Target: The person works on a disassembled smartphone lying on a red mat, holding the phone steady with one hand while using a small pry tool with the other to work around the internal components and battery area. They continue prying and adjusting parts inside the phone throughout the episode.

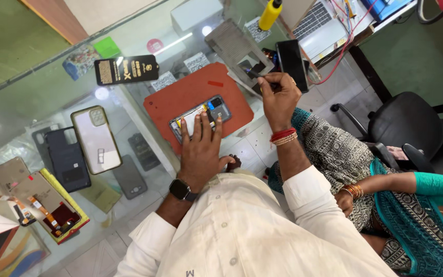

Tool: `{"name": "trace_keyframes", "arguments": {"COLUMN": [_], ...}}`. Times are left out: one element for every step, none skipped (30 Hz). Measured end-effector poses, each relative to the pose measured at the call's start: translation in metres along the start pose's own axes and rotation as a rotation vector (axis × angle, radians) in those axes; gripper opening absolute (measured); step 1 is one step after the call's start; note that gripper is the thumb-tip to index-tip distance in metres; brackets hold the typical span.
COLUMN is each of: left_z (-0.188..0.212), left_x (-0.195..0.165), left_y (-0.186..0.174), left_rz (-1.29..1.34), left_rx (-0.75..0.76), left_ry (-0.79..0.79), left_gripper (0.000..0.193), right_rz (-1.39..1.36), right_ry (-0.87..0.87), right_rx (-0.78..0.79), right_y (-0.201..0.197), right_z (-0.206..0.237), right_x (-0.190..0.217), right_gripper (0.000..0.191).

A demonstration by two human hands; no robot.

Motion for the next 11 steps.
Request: {"name": "trace_keyframes", "arguments": {"left_z": [-0.001,0.000,0.000,-0.003,-0.005,-0.004,-0.001,0.001,0.001,0.002,0.003], "left_x": [0.000,-0.001,0.000,0.001,0.003,0.003,0.003,0.004,0.006,0.007,0.008], "left_y": [-0.001,-0.002,-0.003,-0.003,-0.003,-0.002,-0.001,0.001,0.003,0.005,0.007], "left_rz": [0.011,0.021,0.027,0.036,0.045,0.060,0.049,0.038,0.026,0.026,0.026], "left_rx": [-0.005,-0.008,-0.015,-0.032,-0.046,-0.053,-0.054,-0.058,-0.069,-0.070,-0.072], "left_ry": [-0.008,-0.019,-0.030,-0.042,-0.058,-0.074,-0.086,-0.099,-0.112,-0.136,-0.161], "left_gripper": [0.112,0.110,0.109,0.108,0.108,0.107,0.106,0.105,0.103,0.103,0.104], "right_rz": [0.030,0.065,0.094,0.119,0.159,0.206,0.259,0.341,0.418,0.493,0.542], "right_ry": [0.025,-0.038,-0.102,-0.168,-0.176,-0.179,-0.178,-0.241,-0.309,-0.380,-0.374], "right_rx": [-0.032,-0.055,-0.079,-0.105,-0.124,-0.139,-0.151,-0.137,-0.125,-0.114,-0.059], "right_y": [-0.006,-0.012,-0.014,-0.013,-0.011,-0.012,-0.016,-0.015,-0.011,-0.006,0.000], "right_z": [-0.005,-0.007,-0.010,-0.015,-0.019,-0.018,-0.016,-0.015,-0.016,-0.017,-0.018], "right_x": [-0.012,-0.014,-0.014,-0.013,-0.016,-0.019,-0.023,-0.020,-0.017,-0.014,-0.018], "right_gripper": [0.017,0.018,0.019,0.020,0.019,0.019,0.018,0.019,0.019,0.020,0.020]}}
Point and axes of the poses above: each hand's wrist, its own z-axis away from the middle knuckle, its own y-axis out of the palm, x = y × z, the point moved 10 cm from there along -z, towards the middle knuckle, and after that the axes turned 14 degrees about -x, right-handed, at the moved point
